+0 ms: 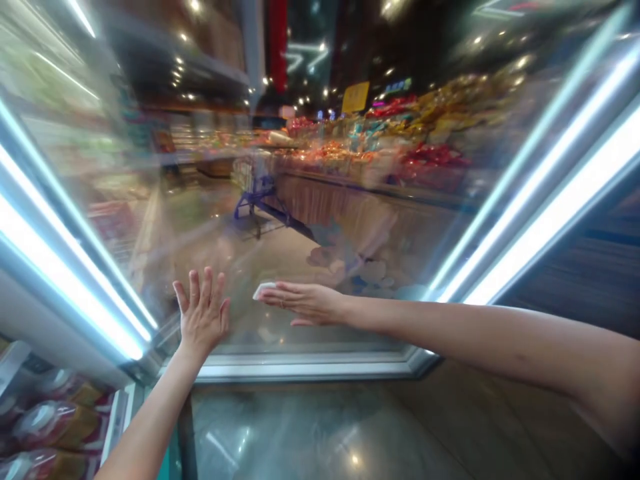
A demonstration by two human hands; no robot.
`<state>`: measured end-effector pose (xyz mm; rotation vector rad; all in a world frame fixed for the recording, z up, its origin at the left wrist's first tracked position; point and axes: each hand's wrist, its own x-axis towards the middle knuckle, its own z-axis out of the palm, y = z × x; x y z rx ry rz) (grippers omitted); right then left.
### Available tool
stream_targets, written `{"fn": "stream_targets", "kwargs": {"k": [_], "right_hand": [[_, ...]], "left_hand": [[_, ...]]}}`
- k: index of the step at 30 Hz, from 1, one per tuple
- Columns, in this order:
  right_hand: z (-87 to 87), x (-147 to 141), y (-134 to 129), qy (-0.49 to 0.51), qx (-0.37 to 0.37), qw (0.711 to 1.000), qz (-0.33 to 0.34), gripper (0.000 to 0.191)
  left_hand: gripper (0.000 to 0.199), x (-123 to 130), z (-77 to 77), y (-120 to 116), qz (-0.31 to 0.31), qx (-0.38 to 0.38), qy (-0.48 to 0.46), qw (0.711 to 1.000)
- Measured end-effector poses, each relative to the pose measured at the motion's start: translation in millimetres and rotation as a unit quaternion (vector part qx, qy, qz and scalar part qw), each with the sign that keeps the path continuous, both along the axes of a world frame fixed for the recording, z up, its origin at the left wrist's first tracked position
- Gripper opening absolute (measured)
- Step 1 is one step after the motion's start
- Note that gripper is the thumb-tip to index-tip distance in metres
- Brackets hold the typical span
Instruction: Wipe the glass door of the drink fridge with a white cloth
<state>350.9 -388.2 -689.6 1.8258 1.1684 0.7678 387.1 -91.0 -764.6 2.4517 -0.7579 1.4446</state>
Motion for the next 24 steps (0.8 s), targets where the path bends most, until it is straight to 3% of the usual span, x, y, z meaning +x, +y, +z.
{"fn": "stream_targets", "kwargs": {"k": [2, 4, 7, 9, 10, 12, 14, 15, 18, 20, 24], "right_hand": [[-0.1, 9.1, 15.8, -0.030, 0.093, 0.995, -0.007, 0.082], [-2.7, 17.4, 29.4, -0.044, 0.138, 0.989, 0.000, 0.086], [0.7, 25.9, 42.0, -0.032, 0.053, 0.996, 0.067, 0.083], [19.4, 30.5, 49.1, -0.026, 0.018, 0.994, 0.104, 0.081], [33.1, 32.6, 53.6, -0.031, 0.037, 0.993, 0.105, 0.082], [61.0, 35.6, 64.3, -0.050, 0.126, 0.988, 0.070, 0.085], [78.2, 36.3, 73.8, -0.053, 0.184, 0.981, 0.027, 0.088], [81.2, 36.0, 76.9, -0.043, 0.166, 0.985, 0.020, 0.089], [81.2, 37.0, 80.4, 0.004, -0.011, 0.998, 0.061, 0.088], [87.4, 39.8, 83.2, 0.004, -0.040, 0.996, 0.077, 0.090], [111.6, 42.2, 95.5, -0.028, 0.132, 0.991, 0.013, 0.097]], "left_hand": [[0.084, 0.8, -0.4, 8.4, 0.007, -0.007, -0.007, 1.000], [0.084, 2.5, 0.7, 16.0, 0.014, -0.016, -0.013, 1.000], [0.085, 6.0, 2.5, 25.4, 0.018, -0.024, -0.021, 0.999], [0.085, 8.0, 3.5, 30.0, 0.020, -0.030, -0.025, 0.999], [0.085, 8.7, 4.1, 31.8, 0.022, -0.035, -0.027, 0.999], [0.085, 9.6, 6.0, 34.4, 0.026, -0.047, -0.030, 0.998], [0.085, 9.9, 9.3, 35.8, 0.030, -0.058, -0.033, 0.997], [0.085, 10.0, 11.5, 36.0, 0.031, -0.061, -0.035, 0.997], [0.085, 10.7, 19.4, 33.7, 0.030, -0.066, -0.043, 0.996], [0.085, 11.6, 24.9, 28.8, 0.028, -0.079, -0.045, 0.996], [0.085, 13.4, 34.7, 13.5, 0.031, -0.117, -0.045, 0.992]]}}
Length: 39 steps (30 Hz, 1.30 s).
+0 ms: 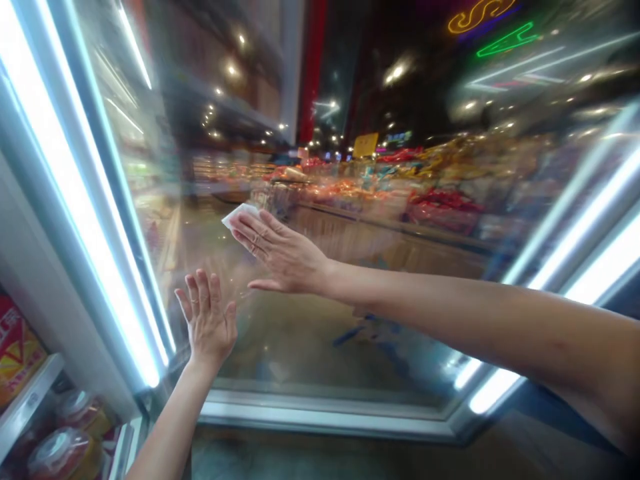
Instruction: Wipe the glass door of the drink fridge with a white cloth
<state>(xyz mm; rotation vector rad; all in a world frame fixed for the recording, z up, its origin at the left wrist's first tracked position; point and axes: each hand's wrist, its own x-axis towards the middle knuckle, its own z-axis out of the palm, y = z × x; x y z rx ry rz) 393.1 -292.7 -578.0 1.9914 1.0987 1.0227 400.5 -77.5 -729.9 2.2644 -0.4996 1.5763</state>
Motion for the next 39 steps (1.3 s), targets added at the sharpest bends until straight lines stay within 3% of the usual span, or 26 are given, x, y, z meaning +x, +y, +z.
{"fn": "stream_targets", "kwargs": {"k": [1, 4, 5, 6, 9, 11, 15, 17, 20, 22, 25, 26, 28, 30, 31, 36, 39], "right_hand": [[3.7, -0.7, 1.3, 0.010, -0.011, 1.000, -0.008, 0.098], [12.9, -2.8, -7.7, 0.048, -0.154, 0.987, 0.010, 0.098], [17.8, -3.2, -14.9, 0.047, -0.169, 0.984, 0.013, 0.096], [23.8, -3.5, -23.6, 0.032, -0.144, 0.989, 0.007, 0.095], [38.4, -6.3, -54.9, -0.047, 0.059, 0.997, -0.033, 0.100], [36.0, -9.9, -78.8, -0.058, 0.091, 0.994, -0.030, 0.106], [25.4, -15.3, -133.4, 0.002, -0.103, 0.994, 0.045, 0.103], [35.4, -17.2, -162.5, -0.035, -0.036, 0.998, 0.044, 0.103], [54.4, -23.4, -204.9, -0.121, 0.163, 0.979, 0.002, 0.109], [55.0, -29.8, -230.8, -0.116, 0.155, 0.981, 0.003, 0.111], [46.9, -40.7, -264.7, -0.047, 0.019, 0.998, 0.042, 0.105], [46.8, -44.0, -274.2, -0.044, 0.026, 0.998, 0.041, 0.104], [51.4, -49.9, -289.4, -0.087, 0.136, 0.987, 0.012, 0.103], [55.6, -54.1, -298.0, -0.136, 0.269, 0.953, -0.021, 0.106], [55.3, -55.4, -300.0, -0.139, 0.296, 0.944, -0.027, 0.109], [51.8, -54.8, -301.3, -0.040, 0.189, 0.981, -0.008, 0.116], [61.3, -52.2, -297.2, -0.109, 0.317, 0.942, -0.022, 0.107]], "left_hand": [[0.085, 0.1, 2.4, -3.4, -0.001, -0.007, -0.001, 1.000], [0.085, -0.6, 9.5, -9.3, -0.007, -0.014, -0.003, 1.000], [0.086, -1.0, 11.6, -10.4, -0.008, -0.014, -0.005, 1.000], [0.086, -1.4, 13.6, -11.6, -0.009, -0.013, -0.007, 1.000], [0.088, -1.9, 20.2, -20.3, -0.024, -0.008, -0.014, 1.000], [0.088, -1.7, 26.6, -31.5, -0.042, 0.001, -0.026, 0.999], [0.087, -0.5, 47.7, -59.2, -0.074, 0.044, -0.066, 0.994], [0.087, -0.8, 62.0, -73.1, -0.086, 0.068, -0.086, 0.990], [0.087, -3.8, 86.4, -97.0, -0.096, 0.092, -0.107, 0.985], [0.086, -7.1, 103.9, -116.8, -0.107, 0.103, -0.115, 0.982], [0.082, -11.8, 130.2, -149.6, -0.126, 0.124, -0.121, 0.977], [0.080, -13.0, 138.4, -160.3, -0.130, 0.131, -0.126, 0.975], [0.079, -14.6, 152.6, -180.0, -0.134, 0.146, -0.139, 0.970], [0.079, -15.6, 163.1, -196.3, -0.134, 0.161, -0.154, 0.966], [0.080, -16.2, 167.1, -203.0, -0.134, 0.170, -0.160, 0.963], [0.080, -22.6, 184.5, -222.6, -0.137, 0.211, -0.172, 0.953], [0.083, -26.8, 196.5, -226.5, -0.142, 0.214, -0.161, 0.953]]}}
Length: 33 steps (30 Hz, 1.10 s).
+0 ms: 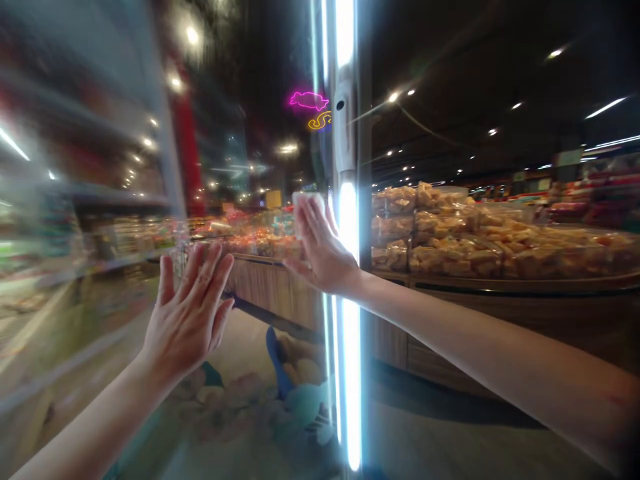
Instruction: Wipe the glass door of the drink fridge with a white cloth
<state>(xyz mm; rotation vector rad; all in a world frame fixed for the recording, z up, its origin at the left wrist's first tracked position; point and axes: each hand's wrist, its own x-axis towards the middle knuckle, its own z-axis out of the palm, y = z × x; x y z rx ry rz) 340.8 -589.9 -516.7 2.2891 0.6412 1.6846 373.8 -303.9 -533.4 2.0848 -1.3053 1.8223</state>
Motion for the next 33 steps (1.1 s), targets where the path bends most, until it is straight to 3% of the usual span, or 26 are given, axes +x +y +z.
{"fn": "stream_targets", "kwargs": {"k": [2, 6, 7, 11, 12, 16, 21, 26, 31, 33], "right_hand": [[-1.1, 0.7, 6.9, -0.021, 0.051, 0.998, -0.003, 0.108], [-7.4, 2.4, 16.9, 0.045, -0.116, 0.992, 0.037, 0.114], [-2.9, 3.7, 17.0, 0.036, -0.116, 0.992, 0.029, 0.111], [27.6, 10.8, 21.0, -0.048, 0.029, 0.998, -0.019, 0.101], [31.6, 12.0, 25.0, -0.046, 0.014, 0.999, -0.012, 0.104], [35.4, 14.3, 45.9, 0.012, -0.156, 0.987, 0.035, 0.111], [48.3, 22.8, 75.3, -0.024, -0.055, 0.998, 0.001, 0.103], [43.5, 31.1, 114.7, 0.032, -0.238, 0.969, 0.048, 0.101], [52.3, 39.6, 147.1, -0.006, -0.112, 0.993, 0.031, 0.106], [43.5, 41.2, 159.1, 0.011, -0.175, 0.983, 0.046, 0.108]], "left_hand": [[0.083, -0.3, 6.0, -0.6, 0.002, -0.003, 0.001, 1.000], [0.079, 5.2, 12.2, 5.4, 0.020, 0.013, -0.031, 0.999], [0.079, 7.2, 13.3, 8.7, 0.026, 0.016, -0.035, 0.999], [0.081, 14.4, 17.1, 26.9, 0.044, -0.003, -0.030, 0.999], [0.082, 15.8, 17.6, 32.1, 0.050, -0.006, -0.026, 0.998], [0.082, 20.1, 18.8, 53.8, 0.063, -0.006, -0.021, 0.998], [0.083, 24.9, 20.6, 78.5, 0.065, -0.037, -0.010, 0.997], [0.081, 28.9, 19.8, 100.1, 0.074, -0.041, -0.009, 0.996], [0.081, 31.2, 16.3, 120.8, 0.092, -0.057, -0.015, 0.994], [0.080, 31.9, 13.7, 130.1, 0.094, -0.058, -0.018, 0.994]]}}
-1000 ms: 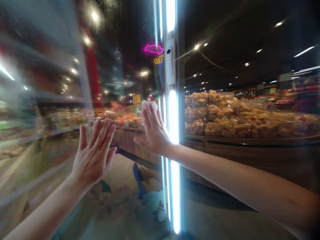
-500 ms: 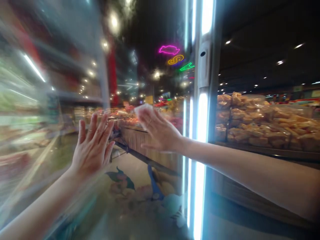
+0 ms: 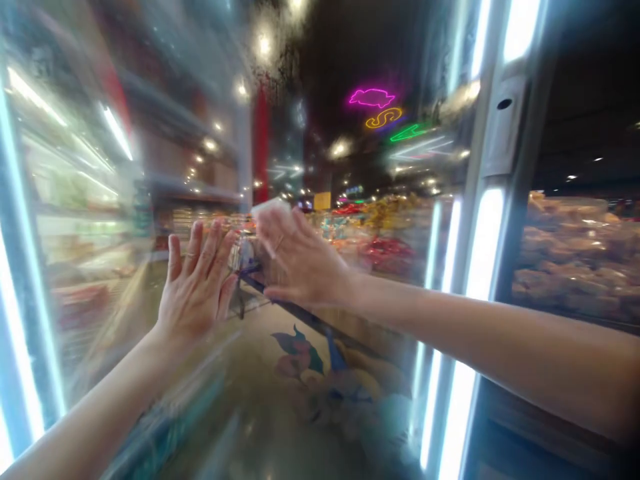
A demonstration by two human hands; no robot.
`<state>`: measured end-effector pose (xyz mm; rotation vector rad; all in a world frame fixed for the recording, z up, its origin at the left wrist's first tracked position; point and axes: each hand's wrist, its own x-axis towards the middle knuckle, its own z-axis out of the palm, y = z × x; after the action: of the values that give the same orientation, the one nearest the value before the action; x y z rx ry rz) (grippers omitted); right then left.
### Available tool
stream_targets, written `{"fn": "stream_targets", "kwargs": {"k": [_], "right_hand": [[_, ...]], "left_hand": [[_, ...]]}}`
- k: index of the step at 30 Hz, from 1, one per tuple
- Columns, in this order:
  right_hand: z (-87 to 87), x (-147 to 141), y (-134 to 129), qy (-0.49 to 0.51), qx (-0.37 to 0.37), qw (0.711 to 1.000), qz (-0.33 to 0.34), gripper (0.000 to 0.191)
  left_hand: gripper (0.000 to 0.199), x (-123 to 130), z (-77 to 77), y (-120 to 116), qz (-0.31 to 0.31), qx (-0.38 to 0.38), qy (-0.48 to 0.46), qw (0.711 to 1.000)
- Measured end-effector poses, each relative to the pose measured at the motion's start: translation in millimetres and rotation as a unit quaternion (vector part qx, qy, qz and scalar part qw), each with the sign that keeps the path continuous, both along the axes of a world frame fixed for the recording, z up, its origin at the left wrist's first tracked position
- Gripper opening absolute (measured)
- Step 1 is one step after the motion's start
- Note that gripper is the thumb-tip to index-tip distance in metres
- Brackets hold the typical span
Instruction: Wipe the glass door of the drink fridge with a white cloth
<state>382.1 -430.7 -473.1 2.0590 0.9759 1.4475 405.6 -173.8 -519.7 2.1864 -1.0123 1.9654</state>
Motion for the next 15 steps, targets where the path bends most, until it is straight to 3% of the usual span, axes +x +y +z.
{"fn": "stream_targets", "kwargs": {"k": [3, 4, 8, 9, 13, 15], "right_hand": [[-8.4, 0.5, 12.8, 0.045, -0.138, 0.989, 0.015, 0.105], [-5.6, 0.7, 15.6, 0.049, -0.132, 0.990, 0.014, 0.104], [13.6, 2.4, 25.5, 0.019, 0.029, 0.999, 0.009, 0.100], [14.2, 2.9, 28.1, 0.025, 0.013, 0.999, 0.018, 0.097], [11.2, 5.9, 37.1, 0.106, -0.173, 0.977, 0.069, 0.091], [19.4, 8.6, 42.3, 0.103, -0.147, 0.981, 0.070, 0.088]], "left_hand": [[0.080, 1.2, -5.1, 15.4, 0.008, -0.010, 0.007, 1.000], [0.080, 1.6, -7.1, 20.4, 0.011, -0.016, 0.009, 1.000], [0.079, 2.3, -15.2, 37.5, 0.027, -0.037, 0.014, 0.999], [0.079, 2.2, -16.9, 41.3, 0.032, -0.038, 0.018, 0.999], [0.079, 1.0, -20.8, 57.8, 0.045, -0.040, 0.026, 0.998], [0.080, 0.9, -22.0, 66.9, 0.047, -0.047, 0.027, 0.997]]}}
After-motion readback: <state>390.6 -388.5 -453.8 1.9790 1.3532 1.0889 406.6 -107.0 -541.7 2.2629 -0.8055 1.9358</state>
